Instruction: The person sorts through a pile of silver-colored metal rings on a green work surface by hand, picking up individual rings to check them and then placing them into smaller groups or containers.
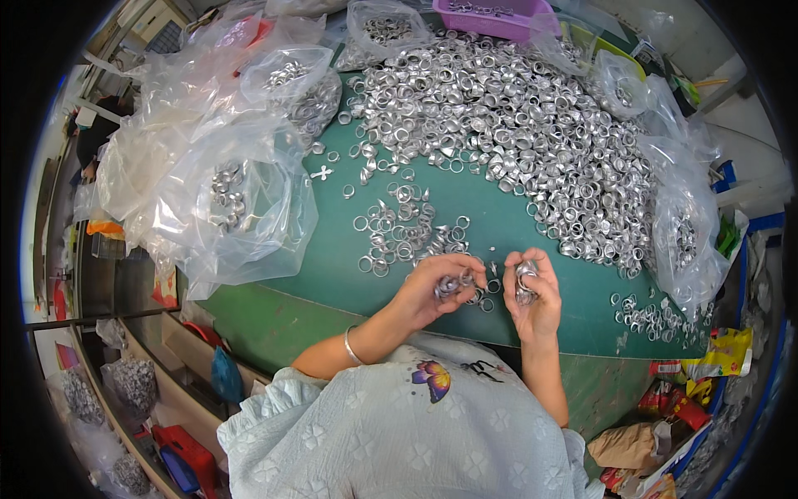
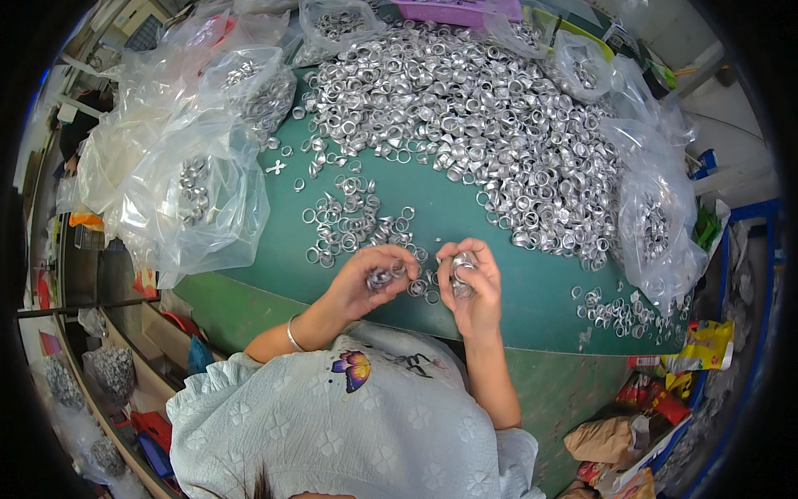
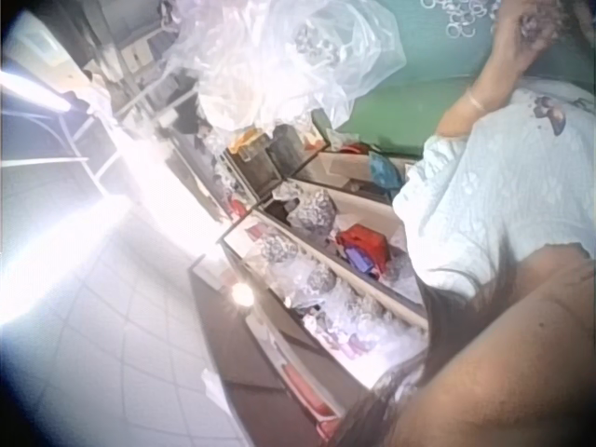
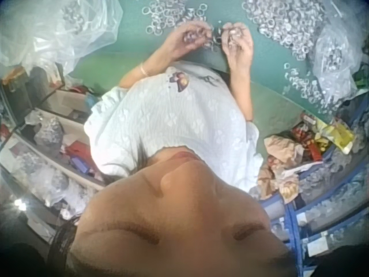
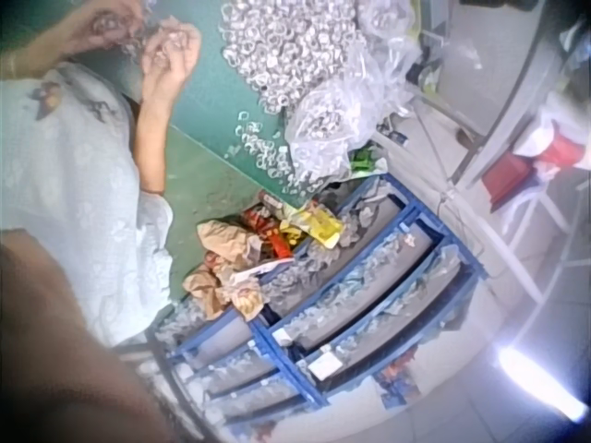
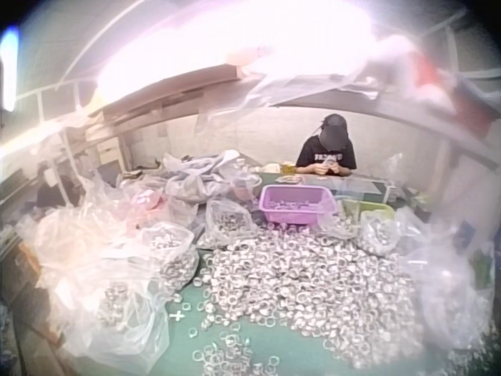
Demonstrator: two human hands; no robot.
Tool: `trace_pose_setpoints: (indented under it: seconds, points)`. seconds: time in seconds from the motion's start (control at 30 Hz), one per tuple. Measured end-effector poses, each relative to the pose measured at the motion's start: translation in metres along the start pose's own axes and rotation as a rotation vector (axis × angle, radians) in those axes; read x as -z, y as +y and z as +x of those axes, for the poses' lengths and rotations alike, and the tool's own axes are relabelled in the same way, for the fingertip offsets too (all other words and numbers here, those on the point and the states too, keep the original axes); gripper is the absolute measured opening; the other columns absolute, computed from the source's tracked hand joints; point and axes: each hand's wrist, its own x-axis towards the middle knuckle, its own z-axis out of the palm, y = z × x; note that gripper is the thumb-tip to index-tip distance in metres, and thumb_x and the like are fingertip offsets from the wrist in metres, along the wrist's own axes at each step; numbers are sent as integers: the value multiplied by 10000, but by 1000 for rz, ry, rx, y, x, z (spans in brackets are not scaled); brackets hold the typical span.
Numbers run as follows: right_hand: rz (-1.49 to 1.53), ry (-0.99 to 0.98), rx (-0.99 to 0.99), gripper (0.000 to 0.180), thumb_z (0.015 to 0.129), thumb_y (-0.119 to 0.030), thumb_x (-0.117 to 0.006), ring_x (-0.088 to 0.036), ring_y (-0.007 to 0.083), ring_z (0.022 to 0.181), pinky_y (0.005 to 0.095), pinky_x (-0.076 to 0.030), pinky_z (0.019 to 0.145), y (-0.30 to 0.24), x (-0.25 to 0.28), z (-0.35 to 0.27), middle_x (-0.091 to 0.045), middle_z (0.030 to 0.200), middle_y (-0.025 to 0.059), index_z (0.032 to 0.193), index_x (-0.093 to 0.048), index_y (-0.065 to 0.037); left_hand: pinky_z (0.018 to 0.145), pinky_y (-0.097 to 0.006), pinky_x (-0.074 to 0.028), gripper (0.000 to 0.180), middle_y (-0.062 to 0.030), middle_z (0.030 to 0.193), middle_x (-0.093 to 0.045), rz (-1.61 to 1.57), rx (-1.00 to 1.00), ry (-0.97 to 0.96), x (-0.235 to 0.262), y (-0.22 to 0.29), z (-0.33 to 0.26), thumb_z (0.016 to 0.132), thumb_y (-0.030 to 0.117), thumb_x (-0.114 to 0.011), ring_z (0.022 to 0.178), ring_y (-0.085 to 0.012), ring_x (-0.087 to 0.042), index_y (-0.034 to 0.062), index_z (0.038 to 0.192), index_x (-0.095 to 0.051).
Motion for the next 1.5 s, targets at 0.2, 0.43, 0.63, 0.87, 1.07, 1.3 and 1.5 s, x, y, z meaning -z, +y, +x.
trace_pose_setpoints:
  seconds: [0.2,0.43,0.63,0.87,1.07,1.3,1.5]
  points:
    - [-399,38,-183,170,768,-100,-606,-468,121,522,221,-330,374,3,19,31,-491,671,28,890,-561,9,436,-290,-410,233,-81,697,-570,1185,-591,381,30,17,17,774,219,-623,544,-212,-534,6,868,-605]
    - [-1672,-74,374,183,702,-119,-677,-553,275,636,374,-426,565,37,7,86,-543,697,88,874,-626,-85,559,-395,-469,185,-102,770,-573,2054,-494,397,25,31,45,720,217,-665,656,-311,-587,64,821,-638]
    - [-1356,-24,436,189,648,-25,-691,-546,251,597,332,-435,566,36,14,84,-574,698,105,819,-609,-29,553,-402,-463,108,-87,753,-561,1929,-578,409,33,31,47,735,175,-635,649,-307,-584,84,794,-644]
    - [-1117,66,265,163,680,15,-678,-422,40,553,197,-336,485,14,7,51,-479,608,-14,814,-588,-3,553,-399,-454,108,-86,743,-558,2036,-581,386,28,29,51,727,151,-633,642,-312,-577,71,799,-641]
    - [-979,37,304,167,688,27,-676,-375,12,553,171,-301,474,7,4,26,-457,621,-49,818,-575,-1,489,-284,-424,107,-30,700,-550,1393,-641,283,30,24,59,788,122,-602,540,-152,-534,20,818,-613]
    - [-871,44,254,185,680,22,-693,-398,9,564,162,-310,482,1,-9,11,-473,636,-47,824,-581,-12,516,-185,-403,92,-48,837,-589,527,-308,61,6,17,33,832,46,-535,609,-54,-507,12,916,-521]
    - [-855,52,207,197,672,17,-703,-432,16,584,166,-344,503,-2,-19,2,-488,644,-45,825,-582,-15,651,-198,-450,125,-42,829,-598,761,-603,147,-1,-5,23,769,-25,-574,747,-65,-552,10,883,-539]
